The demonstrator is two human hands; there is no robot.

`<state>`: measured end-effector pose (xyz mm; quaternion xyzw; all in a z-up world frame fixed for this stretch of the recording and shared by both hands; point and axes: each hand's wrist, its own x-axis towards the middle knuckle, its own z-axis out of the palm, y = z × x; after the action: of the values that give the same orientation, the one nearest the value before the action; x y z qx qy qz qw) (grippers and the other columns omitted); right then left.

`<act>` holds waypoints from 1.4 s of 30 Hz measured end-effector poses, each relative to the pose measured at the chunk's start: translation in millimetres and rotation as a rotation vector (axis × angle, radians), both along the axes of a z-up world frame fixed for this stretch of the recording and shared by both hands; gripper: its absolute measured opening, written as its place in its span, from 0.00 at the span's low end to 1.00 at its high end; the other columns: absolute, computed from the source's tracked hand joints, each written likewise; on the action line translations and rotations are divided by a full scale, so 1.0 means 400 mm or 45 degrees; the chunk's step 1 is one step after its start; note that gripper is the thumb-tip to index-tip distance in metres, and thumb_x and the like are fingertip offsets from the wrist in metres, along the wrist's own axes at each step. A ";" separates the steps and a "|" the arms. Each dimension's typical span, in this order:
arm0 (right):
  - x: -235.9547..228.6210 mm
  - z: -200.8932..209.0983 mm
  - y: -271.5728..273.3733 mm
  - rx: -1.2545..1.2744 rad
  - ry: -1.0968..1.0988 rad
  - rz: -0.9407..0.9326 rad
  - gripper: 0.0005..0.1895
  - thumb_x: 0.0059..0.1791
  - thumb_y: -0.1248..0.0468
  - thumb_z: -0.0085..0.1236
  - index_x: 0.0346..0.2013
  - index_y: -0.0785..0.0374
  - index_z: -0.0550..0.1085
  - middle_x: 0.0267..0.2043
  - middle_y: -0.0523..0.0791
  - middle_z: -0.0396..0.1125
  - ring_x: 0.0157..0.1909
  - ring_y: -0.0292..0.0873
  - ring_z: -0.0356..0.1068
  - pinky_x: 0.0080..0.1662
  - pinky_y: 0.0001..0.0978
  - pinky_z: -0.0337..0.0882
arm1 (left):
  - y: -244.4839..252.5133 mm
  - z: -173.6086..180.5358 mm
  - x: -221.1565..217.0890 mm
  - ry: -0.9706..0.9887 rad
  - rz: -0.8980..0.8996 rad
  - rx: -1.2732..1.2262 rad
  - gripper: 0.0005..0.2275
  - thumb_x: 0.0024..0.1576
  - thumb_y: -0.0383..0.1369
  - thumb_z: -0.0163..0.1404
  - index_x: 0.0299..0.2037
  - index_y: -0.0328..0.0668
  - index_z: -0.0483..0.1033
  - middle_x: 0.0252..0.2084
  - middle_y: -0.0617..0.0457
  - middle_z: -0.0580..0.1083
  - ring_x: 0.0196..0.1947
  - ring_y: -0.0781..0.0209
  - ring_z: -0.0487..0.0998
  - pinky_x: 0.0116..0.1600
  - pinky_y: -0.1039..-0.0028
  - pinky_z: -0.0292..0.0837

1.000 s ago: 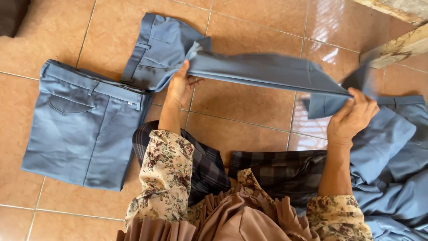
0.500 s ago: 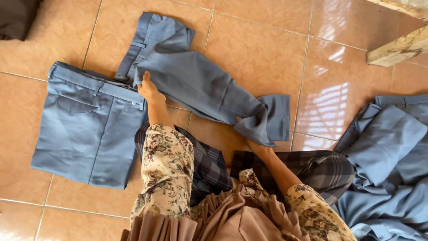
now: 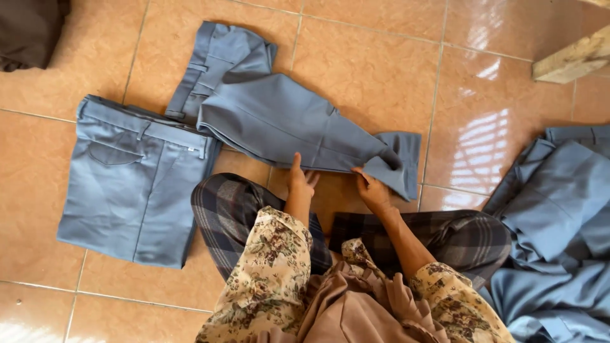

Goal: Folding blue fabric pants into neat squares on a tiled floor.

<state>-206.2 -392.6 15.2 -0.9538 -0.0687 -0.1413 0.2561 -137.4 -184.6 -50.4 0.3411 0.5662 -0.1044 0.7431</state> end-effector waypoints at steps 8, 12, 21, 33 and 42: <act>0.050 0.037 -0.177 0.326 -0.218 -0.102 0.16 0.46 0.69 0.65 0.45 0.45 0.82 0.37 0.37 0.74 0.37 0.42 0.74 0.46 0.36 0.71 | 0.050 0.138 0.102 -0.291 -0.110 0.020 0.34 0.64 0.39 0.52 0.74 0.34 0.45 0.73 0.27 0.52 0.71 0.25 0.55 0.69 0.32 0.53; 0.029 0.018 -0.226 0.917 -0.084 -0.669 0.18 0.49 0.78 0.54 0.48 0.58 0.78 0.41 0.43 0.64 0.43 0.40 0.66 0.51 0.35 0.69 | 0.090 0.256 0.092 -0.411 0.073 -0.037 0.35 0.65 0.37 0.51 0.75 0.35 0.41 0.78 0.30 0.40 0.75 0.26 0.39 0.74 0.35 0.32; -0.001 -0.039 -0.232 1.073 0.490 -0.865 0.33 0.57 0.41 0.54 0.66 0.62 0.65 0.54 0.58 0.63 0.45 0.52 0.72 0.36 0.40 0.77 | 0.105 0.141 0.100 -0.217 0.117 -0.100 0.41 0.59 0.49 0.56 0.76 0.42 0.44 0.78 0.31 0.37 0.76 0.31 0.34 0.75 0.39 0.32; 0.028 0.202 -0.132 0.373 0.230 -0.275 0.27 0.46 0.79 0.52 0.50 0.45 0.81 0.49 0.44 0.75 0.54 0.52 0.74 0.57 0.45 0.70 | 0.104 0.080 0.114 -0.196 0.131 -0.022 0.43 0.59 0.52 0.56 0.75 0.38 0.45 0.77 0.29 0.44 0.75 0.26 0.46 0.71 0.35 0.49; -0.006 0.200 -0.116 0.623 -0.050 -0.072 0.30 0.45 0.89 0.40 0.53 0.64 0.78 0.55 0.58 0.70 0.58 0.65 0.69 0.59 0.58 0.70 | 0.097 0.151 0.118 -0.289 0.410 -0.061 0.44 0.59 0.50 0.57 0.75 0.34 0.42 0.77 0.32 0.41 0.77 0.35 0.41 0.75 0.43 0.38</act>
<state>-208.6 -438.9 95.1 -0.8619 -0.0107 -0.1794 0.4741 -90.4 -145.6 9.9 0.2379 0.5235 0.0414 0.8171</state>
